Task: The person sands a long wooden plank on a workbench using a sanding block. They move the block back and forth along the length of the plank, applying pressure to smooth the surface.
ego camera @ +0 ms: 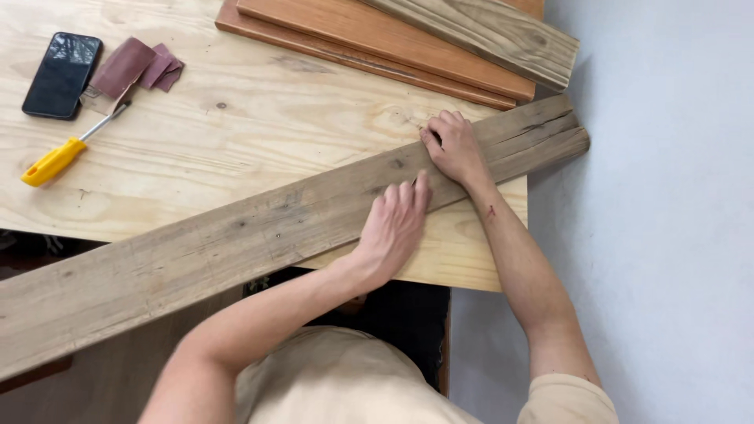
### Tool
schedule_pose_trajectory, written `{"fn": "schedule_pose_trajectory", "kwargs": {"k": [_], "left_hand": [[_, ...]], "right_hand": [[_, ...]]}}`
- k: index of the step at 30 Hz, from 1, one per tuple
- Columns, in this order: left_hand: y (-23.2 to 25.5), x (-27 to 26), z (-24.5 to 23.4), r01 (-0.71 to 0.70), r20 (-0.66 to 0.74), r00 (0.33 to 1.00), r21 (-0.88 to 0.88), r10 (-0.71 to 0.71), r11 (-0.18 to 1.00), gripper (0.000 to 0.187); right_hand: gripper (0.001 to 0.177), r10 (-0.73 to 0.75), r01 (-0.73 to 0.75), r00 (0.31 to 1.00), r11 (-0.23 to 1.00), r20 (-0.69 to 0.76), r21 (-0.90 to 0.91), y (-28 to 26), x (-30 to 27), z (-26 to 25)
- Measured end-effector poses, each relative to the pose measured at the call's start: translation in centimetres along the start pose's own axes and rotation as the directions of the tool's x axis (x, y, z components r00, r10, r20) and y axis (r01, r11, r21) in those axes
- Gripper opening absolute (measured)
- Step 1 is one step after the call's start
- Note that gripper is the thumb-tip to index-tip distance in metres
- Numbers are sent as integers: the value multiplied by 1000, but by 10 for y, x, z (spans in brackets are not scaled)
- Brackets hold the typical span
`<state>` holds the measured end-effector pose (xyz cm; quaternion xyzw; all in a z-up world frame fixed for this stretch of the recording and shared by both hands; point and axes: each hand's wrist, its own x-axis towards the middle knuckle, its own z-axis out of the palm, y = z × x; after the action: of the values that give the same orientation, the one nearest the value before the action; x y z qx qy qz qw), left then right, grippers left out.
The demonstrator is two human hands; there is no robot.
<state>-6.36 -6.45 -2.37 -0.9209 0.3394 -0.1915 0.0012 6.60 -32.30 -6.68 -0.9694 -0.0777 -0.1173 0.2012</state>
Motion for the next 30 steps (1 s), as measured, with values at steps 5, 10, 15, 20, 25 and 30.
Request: {"fn": "schedule_pose_trajectory", "kwargs": {"k": [5,10,15,20,25,30], "left_hand": [[7,-13,-10,-4,26,1000,42,2,999,64],[-6,-47,-25,-87,115,990,59,80,994,80],[17,2,17,95,-59,994,84,-90,992,50],[-5,-33,-15,50,-1,999,79,-50,996,58],[-25,-35,-11,54,80,995,62,-59,997,62],[-16,-14,-9,37,91,995,33,-40,999,68]], "right_hand": [[30,-24,24,1000,1000,18,-7,0,-8,2],[30,-1,1,1000,999,-12,-40,-6,-5,-1],[26,-36,32,998,997,-59,-67,-23,-15,-7],[30,-125,108,987,980,-96,-166,-33,-21,-11],[37,-72,63,995,990,-71,-122,-34,-17,-7],[37,-114,105,992,984,-57,-143,-34,-11,-10]]}}
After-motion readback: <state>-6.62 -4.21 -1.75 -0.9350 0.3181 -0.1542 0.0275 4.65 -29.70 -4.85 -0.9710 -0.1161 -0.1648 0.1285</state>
